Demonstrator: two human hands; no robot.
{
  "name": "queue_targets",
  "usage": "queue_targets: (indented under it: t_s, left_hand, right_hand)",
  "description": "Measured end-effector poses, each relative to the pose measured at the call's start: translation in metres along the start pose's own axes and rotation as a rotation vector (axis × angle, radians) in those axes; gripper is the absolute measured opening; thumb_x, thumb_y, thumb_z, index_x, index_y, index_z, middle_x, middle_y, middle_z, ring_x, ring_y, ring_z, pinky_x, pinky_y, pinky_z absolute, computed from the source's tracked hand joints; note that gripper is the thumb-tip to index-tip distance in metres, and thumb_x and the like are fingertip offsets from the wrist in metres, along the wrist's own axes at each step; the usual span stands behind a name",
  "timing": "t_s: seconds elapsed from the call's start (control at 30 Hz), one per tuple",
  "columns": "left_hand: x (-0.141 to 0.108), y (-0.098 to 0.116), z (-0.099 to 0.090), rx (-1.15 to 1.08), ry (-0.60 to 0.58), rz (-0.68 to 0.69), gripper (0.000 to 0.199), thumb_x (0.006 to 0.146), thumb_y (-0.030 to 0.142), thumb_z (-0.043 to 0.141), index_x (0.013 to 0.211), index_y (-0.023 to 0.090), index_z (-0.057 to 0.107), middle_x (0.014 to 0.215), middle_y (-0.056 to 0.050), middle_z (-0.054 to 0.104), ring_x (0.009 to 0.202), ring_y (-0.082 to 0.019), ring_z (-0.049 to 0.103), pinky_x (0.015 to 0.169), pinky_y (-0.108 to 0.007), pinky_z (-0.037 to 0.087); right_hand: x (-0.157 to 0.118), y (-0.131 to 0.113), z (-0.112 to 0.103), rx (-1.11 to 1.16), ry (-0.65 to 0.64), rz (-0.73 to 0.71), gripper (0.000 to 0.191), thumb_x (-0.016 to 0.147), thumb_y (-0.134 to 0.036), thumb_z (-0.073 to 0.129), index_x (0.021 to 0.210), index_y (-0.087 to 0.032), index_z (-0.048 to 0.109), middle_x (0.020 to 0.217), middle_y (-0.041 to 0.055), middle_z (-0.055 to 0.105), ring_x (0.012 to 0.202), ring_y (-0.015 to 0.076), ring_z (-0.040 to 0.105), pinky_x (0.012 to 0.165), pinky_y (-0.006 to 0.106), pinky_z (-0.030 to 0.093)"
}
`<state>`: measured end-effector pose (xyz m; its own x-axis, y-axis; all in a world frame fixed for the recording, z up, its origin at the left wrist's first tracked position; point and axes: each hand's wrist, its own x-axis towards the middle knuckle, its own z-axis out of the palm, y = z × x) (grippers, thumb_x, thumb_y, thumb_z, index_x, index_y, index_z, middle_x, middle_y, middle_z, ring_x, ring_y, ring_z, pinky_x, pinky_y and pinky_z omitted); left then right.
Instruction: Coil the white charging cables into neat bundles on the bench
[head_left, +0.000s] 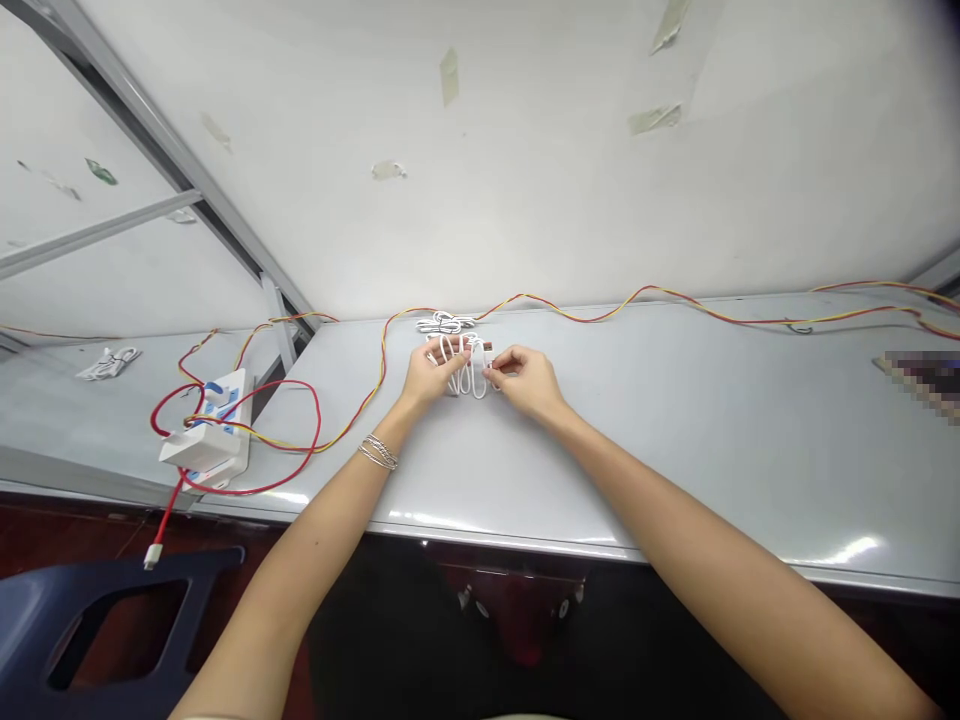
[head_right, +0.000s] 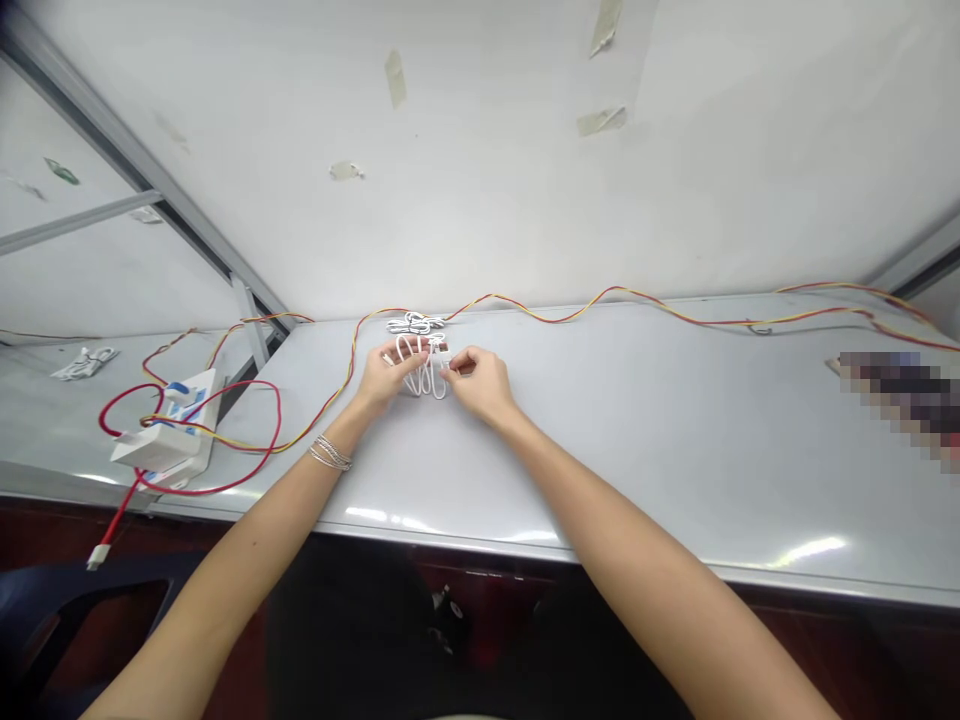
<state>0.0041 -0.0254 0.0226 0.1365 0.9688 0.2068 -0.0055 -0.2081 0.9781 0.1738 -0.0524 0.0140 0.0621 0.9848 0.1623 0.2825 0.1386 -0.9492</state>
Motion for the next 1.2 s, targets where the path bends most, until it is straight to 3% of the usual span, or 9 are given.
queue_targets:
  t_s: [0.37, 0.53, 0.8, 0.93, 1.2]
  left_hand:
    - [-0.001, -0.001, -0.002, -0.006, -0.062, -0.004, 0.049, 0.062, 0.034, 0.088, 0.103, 0.013, 0.070, 0.106, -0.013, 0.073, 0.100, -0.028, 0.070, 0.093, -0.044, 0.053]
    - [0.001, -0.004, -0.003, -0.004, -0.079, 0.001, 0.048, 0.064, 0.033, 0.086, 0.105, 0.012, 0.070, 0.109, -0.015, 0.073, 0.102, -0.029, 0.069, 0.094, -0.045, 0.053]
    - [-0.001, 0.000, -0.001, -0.064, -0.081, -0.011, 0.049, 0.064, 0.033, 0.087, 0.104, 0.011, 0.070, 0.107, -0.015, 0.073, 0.100, -0.028, 0.070, 0.096, -0.044, 0.052]
    - [-0.002, 0.000, -0.002, -0.066, -0.140, -0.018, 0.051, 0.065, 0.037, 0.087, 0.107, 0.013, 0.072, 0.111, -0.015, 0.073, 0.103, -0.028, 0.069, 0.098, -0.044, 0.051]
    - [-0.002, 0.003, -0.001, -0.056, -0.216, -0.074, 0.049, 0.065, 0.040, 0.087, 0.105, 0.015, 0.074, 0.110, -0.013, 0.073, 0.109, -0.029, 0.066, 0.101, -0.043, 0.048]
  right_hand:
    - [-0.003, -0.004, -0.004, -0.204, -0.048, 0.034, 0.014, 0.071, -0.029, 0.076, 0.076, -0.018, 0.071, 0.080, 0.0055, 0.073, 0.076, 0.0191, 0.065, 0.072, 0.032, 0.050]
    - [-0.002, -0.004, -0.002, -0.113, -0.054, 0.062, 0.008, 0.074, -0.023, 0.072, 0.072, -0.017, 0.067, 0.077, 0.0050, 0.074, 0.072, 0.0185, 0.069, 0.072, 0.031, 0.053]
    - [-0.001, 0.004, 0.001, 0.019, -0.098, 0.022, 0.016, 0.070, -0.024, 0.077, 0.076, -0.017, 0.064, 0.079, 0.0049, 0.075, 0.075, 0.0212, 0.072, 0.069, 0.032, 0.057]
    - [-0.001, 0.005, 0.000, 0.006, -0.121, -0.054, 0.011, 0.075, -0.017, 0.070, 0.086, -0.018, 0.067, 0.090, 0.0047, 0.075, 0.077, 0.0191, 0.072, 0.074, 0.032, 0.058]
    - [-0.003, 0.008, 0.003, 0.037, -0.157, -0.086, 0.032, 0.078, -0.013, 0.066, 0.109, -0.020, 0.060, 0.096, 0.0051, 0.074, 0.075, 0.0164, 0.072, 0.072, 0.029, 0.058]
